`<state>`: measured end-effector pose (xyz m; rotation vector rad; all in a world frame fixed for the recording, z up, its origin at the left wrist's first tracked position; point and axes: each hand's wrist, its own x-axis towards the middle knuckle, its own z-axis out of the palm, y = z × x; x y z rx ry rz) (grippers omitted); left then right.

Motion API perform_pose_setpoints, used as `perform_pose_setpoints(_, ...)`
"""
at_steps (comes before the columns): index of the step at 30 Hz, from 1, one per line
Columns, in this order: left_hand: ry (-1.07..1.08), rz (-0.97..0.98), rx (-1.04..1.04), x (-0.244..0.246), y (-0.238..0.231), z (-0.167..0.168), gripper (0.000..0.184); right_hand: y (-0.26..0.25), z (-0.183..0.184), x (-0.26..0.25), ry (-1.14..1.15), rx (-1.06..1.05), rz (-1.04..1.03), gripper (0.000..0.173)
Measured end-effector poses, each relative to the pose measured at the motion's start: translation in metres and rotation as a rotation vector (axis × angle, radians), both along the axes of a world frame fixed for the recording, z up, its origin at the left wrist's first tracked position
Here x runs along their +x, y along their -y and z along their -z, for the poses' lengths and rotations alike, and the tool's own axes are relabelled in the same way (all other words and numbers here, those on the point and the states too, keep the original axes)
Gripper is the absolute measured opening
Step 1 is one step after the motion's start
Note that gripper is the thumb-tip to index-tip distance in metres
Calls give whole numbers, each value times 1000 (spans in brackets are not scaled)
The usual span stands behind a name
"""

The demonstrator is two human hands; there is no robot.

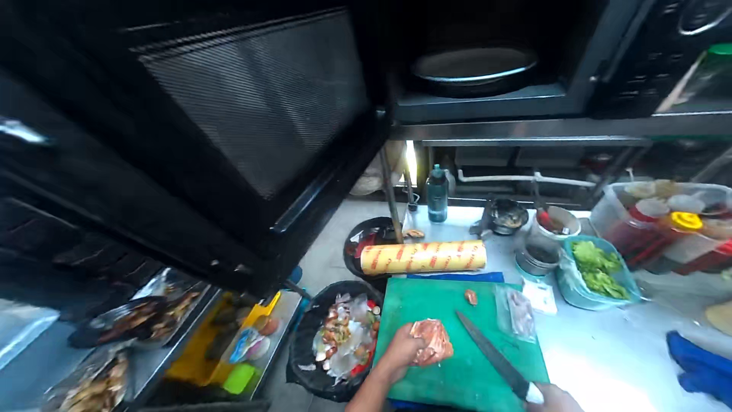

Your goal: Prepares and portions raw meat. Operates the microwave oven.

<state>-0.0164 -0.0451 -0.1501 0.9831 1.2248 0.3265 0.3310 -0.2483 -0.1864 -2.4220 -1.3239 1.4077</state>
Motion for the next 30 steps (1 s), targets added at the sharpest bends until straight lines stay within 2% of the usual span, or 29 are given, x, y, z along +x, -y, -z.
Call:
perform_pose_setpoints(2, -105, 41, 38, -2, -6, 3, 62, -1, -5, -2, -9, 3, -3, 48)
perform_pose_setpoints(5, -461, 260, 184, 1, -14, 13, 71, -3, -1, -1, 3, 14, 5, 48)
perform_pose_setpoints(7, -505, 333, 228, 3, -17, 20, 78, -3, -1, -2, 13, -2, 25, 48)
perform_pose_setpoints(12, -490, 434, 252, 13, -19, 15, 45, -2, -10, -9, 46, -13, 21, 48)
perform_pose_setpoints(16, -102, 363, 117, 27, -21, -12, 43, 1, -13, -12, 88, 33, -3, 49)
perform_pose_setpoints(18, -4, 365, 111, 34, -27, -14, 42, 1, -15, -14, 90, 25, 9, 49)
perform_pose_setpoints(20, -157, 457, 232, 40, -36, -8, 39, 1, -14, -15, 91, 13, 8, 49)
perform_pose_setpoints(23, -605, 693, 496, 46, -41, 7, 34, 3, -19, -22, 36, 53, 25, 57)
perform_pose_setpoints(26, -705, 718, 605, 46, -31, 4, 35, 4, -40, -41, -52, 131, 78, 60)
perform_pose_setpoints(30, -769, 671, 748, 45, -12, 6, 57, 0, -60, -68, -37, 160, 23, 55)
